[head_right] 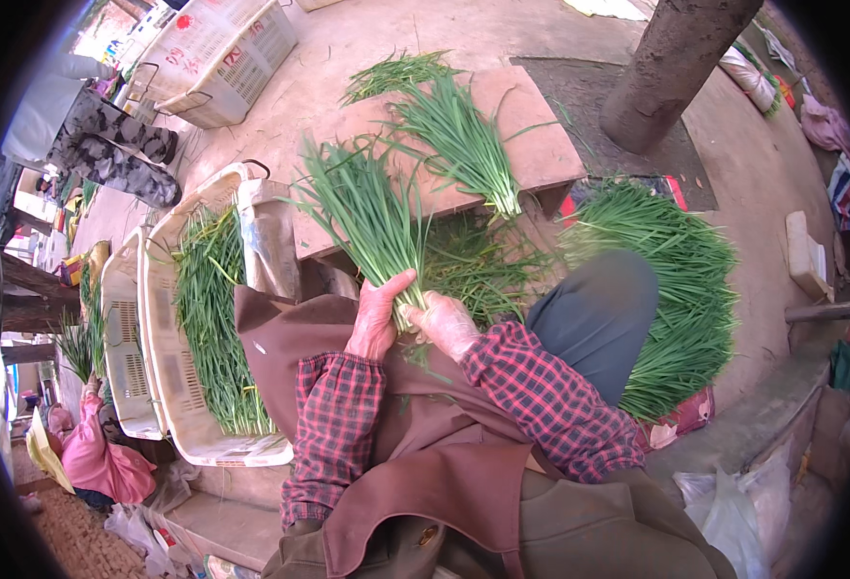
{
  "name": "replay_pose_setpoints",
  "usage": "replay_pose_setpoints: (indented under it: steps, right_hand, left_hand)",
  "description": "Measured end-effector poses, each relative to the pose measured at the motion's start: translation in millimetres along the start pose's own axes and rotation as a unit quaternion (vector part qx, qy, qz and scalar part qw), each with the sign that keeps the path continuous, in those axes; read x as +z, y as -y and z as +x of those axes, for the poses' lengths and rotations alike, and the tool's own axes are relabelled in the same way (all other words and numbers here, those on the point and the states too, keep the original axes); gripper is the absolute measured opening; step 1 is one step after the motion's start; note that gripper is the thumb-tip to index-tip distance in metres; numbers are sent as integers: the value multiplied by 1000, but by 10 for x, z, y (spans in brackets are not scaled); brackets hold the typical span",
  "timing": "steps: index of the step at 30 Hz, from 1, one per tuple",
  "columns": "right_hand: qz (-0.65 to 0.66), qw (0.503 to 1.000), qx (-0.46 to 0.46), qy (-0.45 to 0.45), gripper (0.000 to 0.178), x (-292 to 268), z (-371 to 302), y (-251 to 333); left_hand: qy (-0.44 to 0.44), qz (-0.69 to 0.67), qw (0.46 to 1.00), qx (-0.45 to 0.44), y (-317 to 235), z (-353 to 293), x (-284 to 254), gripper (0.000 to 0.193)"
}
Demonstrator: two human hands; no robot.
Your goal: The person is cleaning bunches of green chives by hand, stripping away damaged outer leaves and sorting them into piles.
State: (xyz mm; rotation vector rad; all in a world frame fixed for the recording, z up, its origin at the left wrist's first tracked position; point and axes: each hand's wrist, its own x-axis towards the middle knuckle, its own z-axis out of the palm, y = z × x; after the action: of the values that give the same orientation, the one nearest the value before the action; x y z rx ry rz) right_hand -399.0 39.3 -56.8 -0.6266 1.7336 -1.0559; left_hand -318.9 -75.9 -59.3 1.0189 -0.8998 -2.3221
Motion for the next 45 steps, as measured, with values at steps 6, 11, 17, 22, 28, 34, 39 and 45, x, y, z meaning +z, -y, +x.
replay_pose_setpoints:
  steps: [6, 11, 17, 22, 28, 34, 39, 45]
  right_hand:
    - [177, 982, 67, 10, 25, -38, 82, -143]
    - [326, 942, 76, 35, 26, -100, 117, -252]
    - [404, 910, 71, 61, 32, -122, 93, -343]
    - [378, 919, 71, 81, 34, -128, -29, -253]
    - [128, 988, 8, -81, 22, -374, -94, -202]
    - [-135, 911, -285, -265, 24, -350, 177, 276]
    - [-223, 857, -405, -226, 35, -460, 634, 475]
    - [239, 970, -22, -46, 24, -557, 836, 480]
  left_hand:
    - [64, -69, 994, -59, 50, 74, -29, 39]
    - [112, -78, 989, -59, 37, 27, -12, 39]
    - [114, -139, 976, -124, 81, 6, 22, 38]
    - [90, -126, 980, -123, 117, -31, -7, 35]
    - [74, -103, 989, -78, 96, -36, 34, 38]
    - [61, -66, 994, -69, 164, 1, -5, 41]
    - [75, -61, 994, -44, 215, 33, -10, 41]
    - [63, -47, 997, -21, 195, 14, 58, 45]
